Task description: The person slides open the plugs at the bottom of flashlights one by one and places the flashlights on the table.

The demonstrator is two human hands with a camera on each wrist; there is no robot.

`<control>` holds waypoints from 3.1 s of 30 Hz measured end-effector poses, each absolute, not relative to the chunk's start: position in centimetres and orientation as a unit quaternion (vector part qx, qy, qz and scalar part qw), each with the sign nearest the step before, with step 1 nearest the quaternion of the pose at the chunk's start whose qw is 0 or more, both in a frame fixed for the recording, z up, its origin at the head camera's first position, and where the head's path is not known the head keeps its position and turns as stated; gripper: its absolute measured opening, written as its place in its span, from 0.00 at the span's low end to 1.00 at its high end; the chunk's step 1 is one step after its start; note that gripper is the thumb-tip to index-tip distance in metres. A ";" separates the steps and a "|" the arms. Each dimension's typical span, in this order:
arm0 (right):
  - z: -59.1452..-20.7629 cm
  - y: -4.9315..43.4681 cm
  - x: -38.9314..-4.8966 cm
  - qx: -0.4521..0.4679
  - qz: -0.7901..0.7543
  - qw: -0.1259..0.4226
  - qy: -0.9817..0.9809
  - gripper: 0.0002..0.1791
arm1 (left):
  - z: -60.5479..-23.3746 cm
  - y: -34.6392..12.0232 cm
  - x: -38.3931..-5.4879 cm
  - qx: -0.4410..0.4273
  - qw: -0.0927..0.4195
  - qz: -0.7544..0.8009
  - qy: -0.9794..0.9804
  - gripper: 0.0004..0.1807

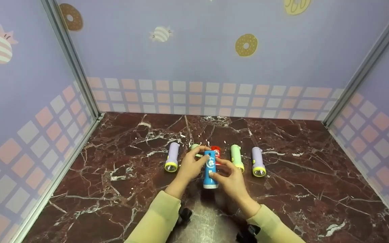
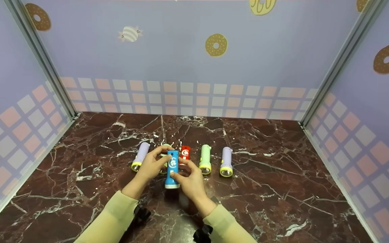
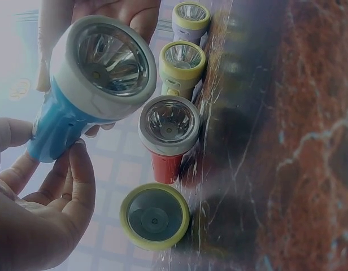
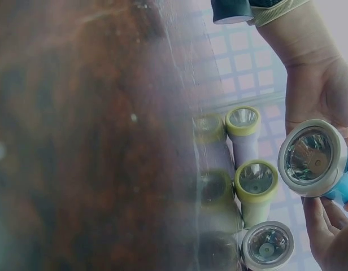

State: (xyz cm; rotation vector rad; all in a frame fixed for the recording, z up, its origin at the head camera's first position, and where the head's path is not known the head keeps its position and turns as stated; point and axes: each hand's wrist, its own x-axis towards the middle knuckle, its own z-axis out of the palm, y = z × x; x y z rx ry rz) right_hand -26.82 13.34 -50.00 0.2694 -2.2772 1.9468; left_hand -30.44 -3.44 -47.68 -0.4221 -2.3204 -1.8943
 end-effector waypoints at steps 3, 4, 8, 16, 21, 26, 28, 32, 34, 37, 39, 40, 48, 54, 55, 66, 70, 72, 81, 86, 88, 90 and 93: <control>-50.0 13.3 -26.8 0.091 0.644 0.065 -0.757 0.29 | -47.7 -3.5 -30.4 -0.137 0.052 -0.624 -0.768 0.15; -50.0 13.4 -26.8 0.091 0.644 0.064 -0.757 0.29 | -47.7 -3.5 -30.4 -0.137 0.051 -0.623 -0.768 0.16; -50.1 13.4 -26.9 0.091 0.646 0.064 -0.756 0.29 | -47.8 -3.4 -30.5 -0.137 0.053 -0.622 -0.769 0.16; -50.1 13.3 -26.8 0.091 0.653 0.065 -0.750 0.29 | -47.8 -3.3 -30.5 -0.142 0.056 -0.626 -0.765 0.16; -50.2 13.3 -26.8 0.097 0.647 0.067 -0.753 0.29 | -47.8 -3.3 -30.5 -0.140 0.052 -0.630 -0.762 0.16; -50.1 13.3 -26.8 0.097 0.647 0.066 -0.753 0.29 | -47.8 -3.4 -30.5 -0.141 0.053 -0.624 -0.767 0.16; -50.1 13.3 -26.8 0.097 0.648 0.066 -0.753 0.29 | -47.8 -3.4 -30.5 -0.141 0.053 -0.623 -0.768 0.16; -50.1 13.3 -26.8 0.092 0.648 0.066 -0.753 0.29 | -47.8 -3.4 -30.5 -0.139 0.052 -0.622 -0.769 0.16; -50.2 13.3 -26.8 0.089 0.649 0.065 -0.753 0.29 | -47.7 -3.4 -30.4 -0.139 0.053 -0.621 -0.770 0.17; -50.2 13.3 -26.8 0.093 0.649 0.067 -0.752 0.28 | -47.7 -3.3 -30.4 -0.138 0.054 -0.621 -0.770 0.16; -50.2 13.3 -26.7 0.094 0.650 0.067 -0.751 0.28 | -47.7 -3.3 -30.3 -0.138 0.055 -0.621 -0.770 0.16; -50.2 13.3 -26.7 0.095 0.650 0.067 -0.751 0.28 | -47.7 -3.3 -30.3 -0.138 0.055 -0.622 -0.769 0.16; -50.1 13.3 -26.8 0.097 0.653 0.064 -0.749 0.29 | -47.7 -3.3 -30.4 -0.139 0.053 -0.623 -0.768 0.16; -50.1 13.3 -26.8 0.099 0.655 0.064 -0.746 0.29 | -47.6 -3.2 -30.4 -0.142 0.053 -0.625 -0.766 0.15; -50.1 13.3 -26.8 0.098 0.655 0.064 -0.746 0.29 | -47.7 -3.2 -30.5 -0.141 0.053 -0.626 -0.765 0.15; -50.2 13.3 -26.8 0.093 0.654 0.055 -0.748 0.29 | -48.0 -3.2 -30.7 -0.146 0.049 -0.632 -0.760 0.16; -50.2 13.2 -26.8 0.094 0.654 0.056 -0.749 0.29 | -48.0 -3.2 -30.7 -0.147 0.051 -0.629 -0.761 0.16; -50.1 13.2 -26.7 0.093 0.653 0.056 -0.749 0.29 | -47.9 -3.2 -30.6 -0.147 0.050 -0.628 -0.763 0.16; -50.2 13.2 -26.8 0.087 0.647 0.057 -0.756 0.29 | -47.8 -3.2 -30.5 -0.144 0.047 -0.626 -0.765 0.15; -50.2 13.2 -26.8 0.088 0.646 0.057 -0.756 0.29 | -47.7 -3.2 -30.4 -0.141 0.045 -0.623 -0.768 0.15; -50.2 13.2 -26.8 0.088 0.647 0.056 -0.756 0.28 | -47.6 -3.2 -30.4 -0.141 0.044 -0.622 -0.769 0.16; -50.2 13.2 -26.8 0.090 0.648 0.057 -0.754 0.29 | -47.6 -3.2 -30.3 -0.141 0.042 -0.621 -0.770 0.16; -50.1 13.2 -26.7 0.093 0.649 0.060 -0.753 0.29 | -47.6 -3.2 -30.3 -0.141 0.041 -0.622 -0.769 0.16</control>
